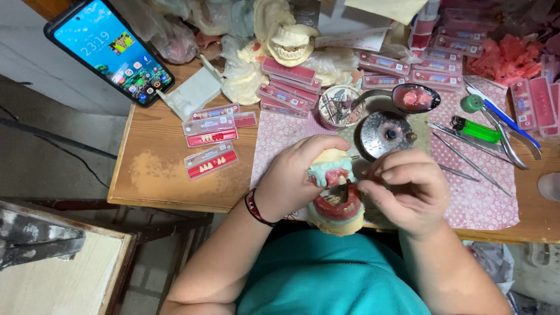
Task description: Modeling and adjusting a dental prosthesis on a plaster cast using hand tools
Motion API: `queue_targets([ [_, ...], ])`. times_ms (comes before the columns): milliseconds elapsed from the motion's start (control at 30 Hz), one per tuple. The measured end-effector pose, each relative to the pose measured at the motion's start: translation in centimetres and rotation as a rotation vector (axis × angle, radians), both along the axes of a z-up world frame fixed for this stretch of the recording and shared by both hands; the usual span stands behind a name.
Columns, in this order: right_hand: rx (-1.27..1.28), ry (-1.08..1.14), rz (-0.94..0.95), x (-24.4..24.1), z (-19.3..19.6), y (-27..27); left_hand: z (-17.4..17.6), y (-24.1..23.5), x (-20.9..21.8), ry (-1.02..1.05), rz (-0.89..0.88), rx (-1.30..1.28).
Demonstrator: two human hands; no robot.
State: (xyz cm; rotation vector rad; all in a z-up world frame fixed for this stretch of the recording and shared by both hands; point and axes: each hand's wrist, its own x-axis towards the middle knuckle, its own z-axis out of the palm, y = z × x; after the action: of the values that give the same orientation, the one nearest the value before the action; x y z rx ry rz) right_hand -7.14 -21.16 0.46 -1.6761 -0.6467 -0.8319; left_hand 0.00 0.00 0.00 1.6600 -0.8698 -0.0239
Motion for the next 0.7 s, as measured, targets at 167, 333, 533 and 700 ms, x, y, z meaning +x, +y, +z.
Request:
queue_targets([
  [167, 0.027, 0.003, -0.046, -0.4, -1.5, -0.7, 0.3, 0.1, 0.4, 0.041, -0.051, 0.011],
  [333, 0.042, 0.048, -0.099, -0.9, -1.8, -0.9, 0.6, -0.3, 0.3, 0.089, -0.06, 0.052],
  [533, -0.039, 0.045, -0.186, -0.8, -1.9, -1.3, 0.8, -0.8, 0.0, 0.121, -0.022, 0.073],
  [700, -0.091, 0.044, -0.244, -1.2, -2.0, -1.3, 1.0, -0.9, -0.2, 0.1, 0.015, 0.082],
])
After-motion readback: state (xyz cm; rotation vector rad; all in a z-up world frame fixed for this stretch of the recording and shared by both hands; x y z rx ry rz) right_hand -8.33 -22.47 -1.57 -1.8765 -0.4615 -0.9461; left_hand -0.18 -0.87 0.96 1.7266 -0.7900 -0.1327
